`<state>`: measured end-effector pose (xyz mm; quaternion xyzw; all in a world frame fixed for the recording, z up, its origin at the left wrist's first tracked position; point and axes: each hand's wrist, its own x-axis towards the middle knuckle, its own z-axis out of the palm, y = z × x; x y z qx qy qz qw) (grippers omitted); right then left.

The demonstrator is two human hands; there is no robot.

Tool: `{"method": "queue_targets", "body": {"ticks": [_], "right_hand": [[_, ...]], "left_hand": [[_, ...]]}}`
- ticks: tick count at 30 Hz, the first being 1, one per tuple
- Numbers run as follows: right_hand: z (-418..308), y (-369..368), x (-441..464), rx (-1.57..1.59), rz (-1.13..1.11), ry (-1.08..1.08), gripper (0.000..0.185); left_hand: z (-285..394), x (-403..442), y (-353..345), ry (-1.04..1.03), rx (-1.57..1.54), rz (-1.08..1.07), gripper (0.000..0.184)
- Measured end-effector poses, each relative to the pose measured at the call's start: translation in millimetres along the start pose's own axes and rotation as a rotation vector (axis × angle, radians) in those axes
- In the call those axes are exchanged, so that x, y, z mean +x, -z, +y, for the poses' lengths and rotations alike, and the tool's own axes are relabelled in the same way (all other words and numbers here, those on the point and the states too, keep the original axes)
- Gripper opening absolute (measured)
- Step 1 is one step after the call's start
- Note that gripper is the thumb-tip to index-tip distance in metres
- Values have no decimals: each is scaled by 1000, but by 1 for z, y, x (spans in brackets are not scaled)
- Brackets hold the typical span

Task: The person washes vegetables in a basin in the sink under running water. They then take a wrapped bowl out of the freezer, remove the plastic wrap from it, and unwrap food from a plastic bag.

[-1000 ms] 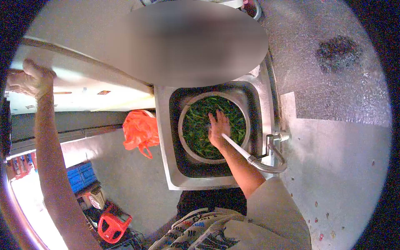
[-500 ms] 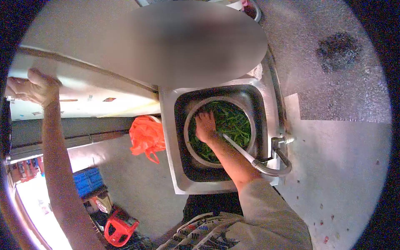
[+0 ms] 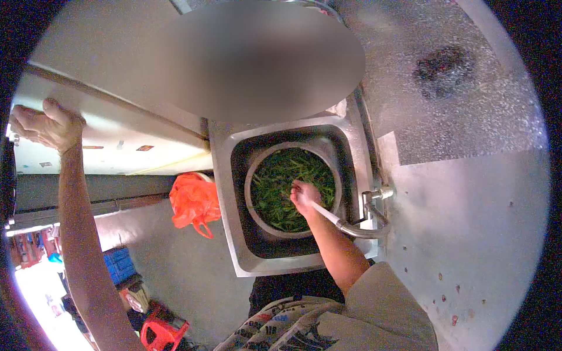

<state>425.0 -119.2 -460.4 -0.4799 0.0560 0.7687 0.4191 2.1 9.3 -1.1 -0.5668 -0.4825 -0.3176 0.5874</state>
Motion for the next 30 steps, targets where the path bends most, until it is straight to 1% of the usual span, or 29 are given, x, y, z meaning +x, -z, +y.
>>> {"method": "queue_targets", "body": {"ticks": [2,3,5,6,7,9,10,11,13,14,16,17,19,20,22,23,24,25,26,27,28,29,30], "right_hand": [[-5,1,-3,107,-62,-38,17],[-13,-2,-13,108,-59,-26,17],[-27,-3,-31,-97,-397,-77,29],[-23,-5,-39,-167,-186,19,34],[-26,-6,-45,-165,-177,33,34],[-38,-16,-67,-1020,147,156,33],[-30,3,-64,-1156,189,285,29],[-16,23,-79,-577,-131,535,26],[-24,24,-121,-673,30,312,25],[-24,32,-134,-674,34,319,25],[-26,48,-155,-367,61,160,24],[-33,52,-162,-372,55,162,24],[-50,56,-178,-55,27,218,22],[-63,56,-188,-61,20,213,22],[-92,51,-208,512,-353,99,20],[-102,50,-215,508,-359,90,20],[-111,49,-221,494,-293,124,23],[-115,46,-227,482,-226,159,26],[-116,42,-230,432,-185,130,24],[-108,58,-217,429,-190,125,24],[-94,90,-194,165,-96,145,24],[-87,107,-181,-100,-1,166,24],[-81,98,-183,-359,112,83,17]], "left_hand": [[-6,-3,-1,0,18,-1,64],[-3,-2,0,2,24,-4,64],[4,2,2,-20,1,22,63],[8,4,3,-28,-21,40,62],[12,6,4,-35,-41,58,62],[6,5,2,-10,-36,72,61],[1,4,1,-3,-29,65,61],[-3,3,1,3,-22,57,62],[1,4,2,3,-22,35,62],[5,5,3,5,-22,28,62],[12,9,8,-61,-33,62,57],[13,9,9,-82,-33,74,55],[11,9,8,-107,-25,97,54],[9,11,10,-117,-31,91,54],[9,7,6,-101,-19,96,55],[10,4,6,-83,-18,104,56],[18,6,11,-2,-68,50,58],[18,5,11,-5,-60,48,58],[18,5,9,-17,-49,68,58],[17,6,9,-27,-37,90,58],[17,8,11,-36,-64,70,59],[18,8,12,-35,-59,71,59],[20,7,11,-22,-58,79,58]]}}
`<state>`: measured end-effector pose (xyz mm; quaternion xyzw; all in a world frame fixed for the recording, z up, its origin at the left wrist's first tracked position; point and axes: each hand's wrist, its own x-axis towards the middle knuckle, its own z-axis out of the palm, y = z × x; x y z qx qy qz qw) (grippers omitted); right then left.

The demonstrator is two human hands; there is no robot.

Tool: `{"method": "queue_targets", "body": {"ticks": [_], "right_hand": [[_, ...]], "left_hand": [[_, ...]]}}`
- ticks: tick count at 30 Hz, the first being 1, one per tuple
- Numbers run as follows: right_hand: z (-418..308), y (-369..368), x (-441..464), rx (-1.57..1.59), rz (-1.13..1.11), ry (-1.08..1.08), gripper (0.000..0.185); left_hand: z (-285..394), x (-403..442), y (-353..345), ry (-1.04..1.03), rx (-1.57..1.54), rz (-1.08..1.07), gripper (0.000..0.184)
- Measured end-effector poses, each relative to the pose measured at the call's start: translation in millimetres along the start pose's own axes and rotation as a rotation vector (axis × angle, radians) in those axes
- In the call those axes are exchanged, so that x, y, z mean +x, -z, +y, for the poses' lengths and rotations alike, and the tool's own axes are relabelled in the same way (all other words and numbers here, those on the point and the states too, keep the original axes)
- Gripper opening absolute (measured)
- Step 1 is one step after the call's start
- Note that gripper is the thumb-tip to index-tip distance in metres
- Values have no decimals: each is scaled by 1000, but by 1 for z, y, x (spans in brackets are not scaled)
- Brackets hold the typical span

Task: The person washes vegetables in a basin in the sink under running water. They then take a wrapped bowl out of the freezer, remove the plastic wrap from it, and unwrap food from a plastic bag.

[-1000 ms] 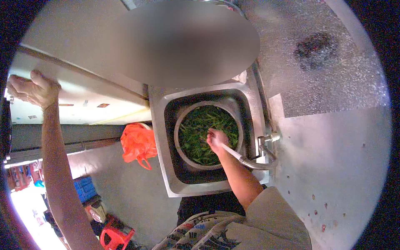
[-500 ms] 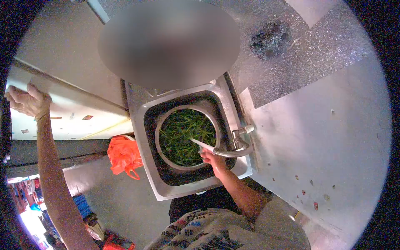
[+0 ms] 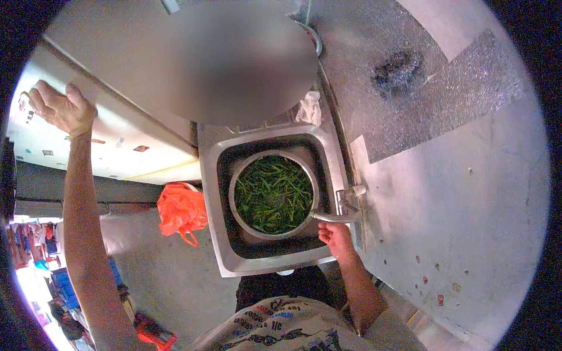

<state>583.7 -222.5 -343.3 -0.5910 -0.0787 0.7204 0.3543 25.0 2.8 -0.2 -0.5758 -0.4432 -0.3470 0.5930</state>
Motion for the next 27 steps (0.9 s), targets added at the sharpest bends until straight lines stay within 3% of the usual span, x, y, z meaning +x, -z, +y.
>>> {"method": "queue_targets", "body": {"ticks": [3,5,7,8,9,10,11,13,14,16,18,19,21,22,24,27], "right_hand": [[38,3,35,-325,218,58,25],[42,-1,57,-353,192,-3,28],[50,-2,84,-372,166,-58,31],[60,5,101,-291,99,-104,30],[71,12,121,-209,32,-149,29],[84,19,142,-101,-10,-180,26],[91,21,154,-93,-17,-179,26],[103,18,171,-45,95,-178,22],[107,8,166,-82,116,-175,29],[112,10,170,-113,158,-151,25],[111,9,168,-156,209,-124,20],[105,-1,156,-176,258,-114,22],[94,-10,144,-229,352,-90,27],[118,10,171,-149,397,85,33],[108,-13,146,-142,429,63,35],[105,-23,131,-112,450,-15,38]], "left_hand": [[4,2,9,31,0,-19,58],[8,-3,16,117,-108,-122,68],[39,-9,44,386,-267,-274,62],[51,-31,53,380,-295,-280,56],[77,-50,76,579,-537,-442,52],[104,-95,96,709,-493,-611,51],[134,-158,121,1063,-800,-743,51],[220,-190,187,1257,-913,-1103,51],[255,-230,215,1425,-961,-1149,51],[314,-323,258,1736,-979,-1378,42],[351,-319,281,2155,-990,-1237,38],[364,-333,284,2122,-981,-1299,35],[379,-357,281,2427,-813,-1333,33],[384,-372,277,2444,-817,-1320,33],[386,-405,272,2766,-849,-1228,37],[377,-376,263,2763,-929,-1103,42]]}}
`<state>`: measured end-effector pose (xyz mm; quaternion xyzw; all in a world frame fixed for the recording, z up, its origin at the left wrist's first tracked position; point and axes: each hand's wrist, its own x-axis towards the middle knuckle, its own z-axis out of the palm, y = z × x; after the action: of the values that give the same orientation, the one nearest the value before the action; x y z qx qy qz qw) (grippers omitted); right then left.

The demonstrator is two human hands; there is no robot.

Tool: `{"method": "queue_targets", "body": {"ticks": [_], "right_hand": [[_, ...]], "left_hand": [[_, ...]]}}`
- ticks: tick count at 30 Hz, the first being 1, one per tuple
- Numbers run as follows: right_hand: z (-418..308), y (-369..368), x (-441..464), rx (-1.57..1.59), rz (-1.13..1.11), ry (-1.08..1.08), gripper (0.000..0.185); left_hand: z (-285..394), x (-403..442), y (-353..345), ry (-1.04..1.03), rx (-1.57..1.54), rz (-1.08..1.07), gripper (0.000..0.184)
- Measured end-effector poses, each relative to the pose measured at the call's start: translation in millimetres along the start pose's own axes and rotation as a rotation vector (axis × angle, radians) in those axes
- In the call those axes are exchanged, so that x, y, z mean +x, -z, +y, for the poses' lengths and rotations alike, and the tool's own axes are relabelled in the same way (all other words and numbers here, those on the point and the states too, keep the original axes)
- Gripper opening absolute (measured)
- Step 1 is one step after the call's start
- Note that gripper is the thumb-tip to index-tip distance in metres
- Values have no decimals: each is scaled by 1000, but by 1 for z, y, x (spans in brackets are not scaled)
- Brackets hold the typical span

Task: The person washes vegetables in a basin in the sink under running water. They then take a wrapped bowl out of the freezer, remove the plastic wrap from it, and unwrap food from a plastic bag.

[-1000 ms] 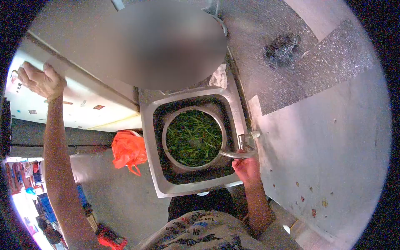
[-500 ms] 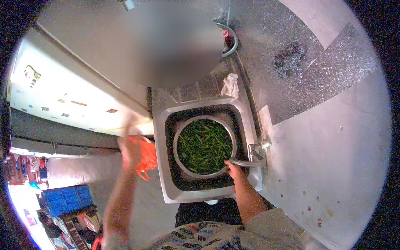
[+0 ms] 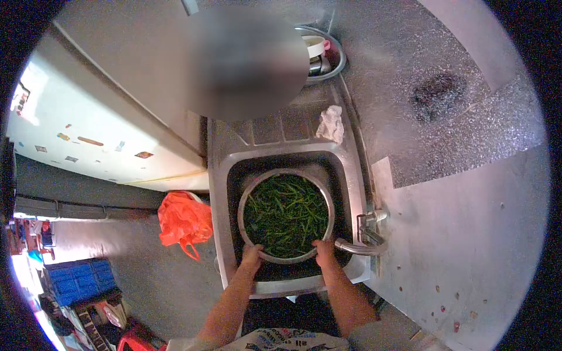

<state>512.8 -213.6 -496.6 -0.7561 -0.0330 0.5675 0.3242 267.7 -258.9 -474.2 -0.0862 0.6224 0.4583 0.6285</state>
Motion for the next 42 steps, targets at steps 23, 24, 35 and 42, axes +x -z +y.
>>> {"method": "queue_targets", "body": {"ticks": [23,24,35,42], "right_hand": [[-119,-60,-133,26,-100,190,30],[-116,-68,-117,32,-110,196,30],[-132,-183,-57,28,-255,346,50],[-179,-235,-104,193,-292,137,41]], "left_hand": [[144,-56,-37,-456,111,-154,13],[160,-60,-42,-468,111,-155,13],[255,1,-43,-461,131,-280,29],[227,-12,4,-400,-86,-405,34]]}}
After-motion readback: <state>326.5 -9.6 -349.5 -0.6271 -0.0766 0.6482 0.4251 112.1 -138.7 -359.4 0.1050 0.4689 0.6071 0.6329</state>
